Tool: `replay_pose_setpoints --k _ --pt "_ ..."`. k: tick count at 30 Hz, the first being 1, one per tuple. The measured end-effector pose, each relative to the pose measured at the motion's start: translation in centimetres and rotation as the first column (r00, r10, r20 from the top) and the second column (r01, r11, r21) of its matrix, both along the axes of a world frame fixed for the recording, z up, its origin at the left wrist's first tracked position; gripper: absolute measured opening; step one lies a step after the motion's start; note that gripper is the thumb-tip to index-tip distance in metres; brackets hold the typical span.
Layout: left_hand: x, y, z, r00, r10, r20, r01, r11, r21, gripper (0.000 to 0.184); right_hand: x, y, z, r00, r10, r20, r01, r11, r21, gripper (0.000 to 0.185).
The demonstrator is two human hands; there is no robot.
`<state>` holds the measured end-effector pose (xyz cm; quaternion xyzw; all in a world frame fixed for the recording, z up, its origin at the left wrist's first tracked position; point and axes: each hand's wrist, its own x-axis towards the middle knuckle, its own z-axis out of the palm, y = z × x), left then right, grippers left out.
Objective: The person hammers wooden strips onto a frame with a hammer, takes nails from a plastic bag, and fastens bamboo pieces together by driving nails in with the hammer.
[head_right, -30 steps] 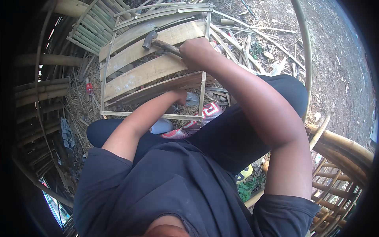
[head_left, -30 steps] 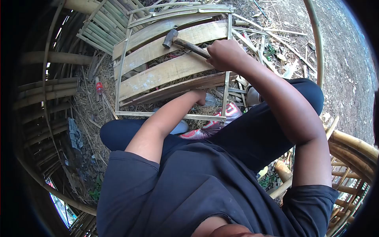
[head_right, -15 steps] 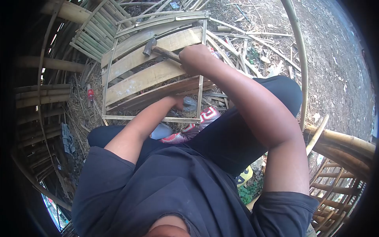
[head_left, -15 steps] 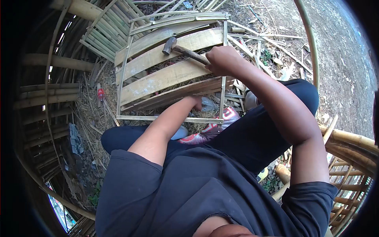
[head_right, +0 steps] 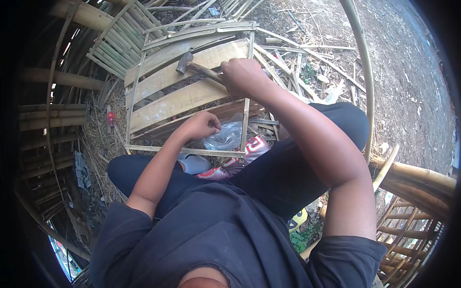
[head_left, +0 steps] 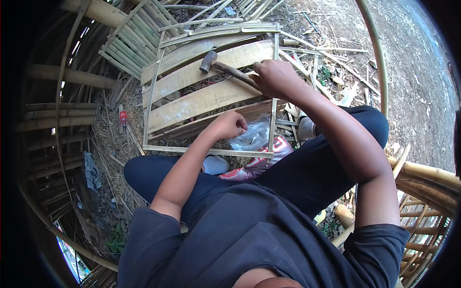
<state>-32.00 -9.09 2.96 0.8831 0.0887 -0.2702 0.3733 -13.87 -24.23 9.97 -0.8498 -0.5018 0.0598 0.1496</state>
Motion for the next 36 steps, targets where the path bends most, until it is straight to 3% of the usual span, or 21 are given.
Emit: replay_pose_setpoints --k 2,5,7,9,13,14,17,18,21,22,25,26,29,31,33,34,35,36 --pt "-1.7 0.4 3.7 0.980 0.191 0.056 -0.190 0.981 -0.030 0.018 -0.6 0.0 -0.3 0.997 -0.031 -0.071 0.042 0.984 0.170 0.050" --pt "-4.4 2.1 4.1 0.784 0.481 0.392 -0.362 0.868 -0.339 0.025 -1.8 0.2 0.9 0.961 0.043 -0.273 0.012 0.980 0.199 0.065" --pt "-5.2 2.5 5.3 0.683 0.608 0.406 -0.355 0.761 -0.543 0.032 -3.1 0.3 1.5 0.882 0.063 -0.468 0.013 0.987 0.159 0.084" --pt "-5.4 1.8 5.2 0.512 0.742 0.433 -0.319 0.632 -0.706 0.033 -4.9 0.0 3.0 0.774 0.113 -0.623 -0.032 0.990 0.139 0.089" --pt "-6.4 0.4 5.8 0.467 0.869 0.162 -0.305 0.330 -0.893 0.035 -6.8 0.4 -0.4 0.750 0.151 -0.644 -0.058 0.985 0.164 0.066" --pt "-6.5 0.3 5.6 0.454 0.879 0.145 -0.318 0.312 -0.896 0.039 -6.8 0.8 -1.3 0.774 0.179 -0.608 -0.076 0.979 0.191 0.042" --pt "-7.2 1.3 2.8 0.551 0.758 0.349 -0.350 0.590 -0.728 0.044 -5.6 1.5 -1.9 0.820 0.148 -0.553 -0.190 0.982 -0.019 0.029" --pt "-7.4 1.7 2.4 0.608 0.671 0.423 -0.443 0.730 -0.521 0.061 -5.9 1.7 -1.0 0.797 0.156 -0.584 -0.150 0.987 0.059 0.028" --pt "-7.8 1.5 6.1 0.784 0.506 0.360 -0.444 0.862 -0.245 0.078 -5.9 2.3 -0.3 0.757 0.158 -0.634 -0.178 0.984 0.033 0.031" --pt "-7.9 1.0 5.0 0.717 0.533 0.449 -0.456 0.846 -0.277 0.080 -6.2 2.3 -0.5 0.751 0.212 -0.625 -0.188 0.977 0.105 0.031" --pt "-7.6 1.2 3.6 0.702 0.367 0.611 -0.360 0.922 -0.141 0.058 -6.6 2.9 0.0 0.615 0.134 -0.777 -0.147 0.988 0.054 0.030" --pt "-7.5 1.4 3.3 0.724 0.444 0.527 -0.415 0.892 -0.180 0.052 -6.4 3.2 0.0 0.574 0.068 -0.816 -0.152 0.988 -0.025 0.033" --pt "-7.1 2.5 2.2 0.730 0.634 0.255 -0.546 0.766 -0.339 0.040 -6.9 3.5 -2.6 0.566 0.213 -0.797 0.101 0.941 0.323 0.037" --pt "-7.0 3.4 1.3 0.707 0.704 0.066 -0.580 0.630 -0.517 0.041 -5.9 4.1 -2.3 0.739 0.291 -0.608 -0.051 0.924 0.380 0.031" --pt "-6.9 3.4 1.7 0.585 0.799 -0.140 -0.601 0.311 -0.736 0.034 -5.2 4.2 -1.7 0.812 0.408 -0.416 -0.236 0.883 0.405 0.029" --pt "-6.9 3.6 2.9 0.558 0.784 -0.274 -0.602 0.155 -0.784 0.032 -5.8 4.3 -1.0 0.822 0.346 -0.453 -0.145 0.896 0.420 0.030" --pt "-7.0 3.6 3.6 0.533 0.745 -0.402 -0.596 -0.007 -0.803 0.031 -5.7 4.3 -1.1 0.801 0.374 -0.468 -0.181 0.895 0.407 0.031" --pt "-6.9 3.4 3.6 0.547 0.772 -0.325 -0.574 0.063 -0.816 0.031 -5.6 4.2 -1.3 0.778 0.402 -0.483 -0.217 0.893 0.394 0.032"
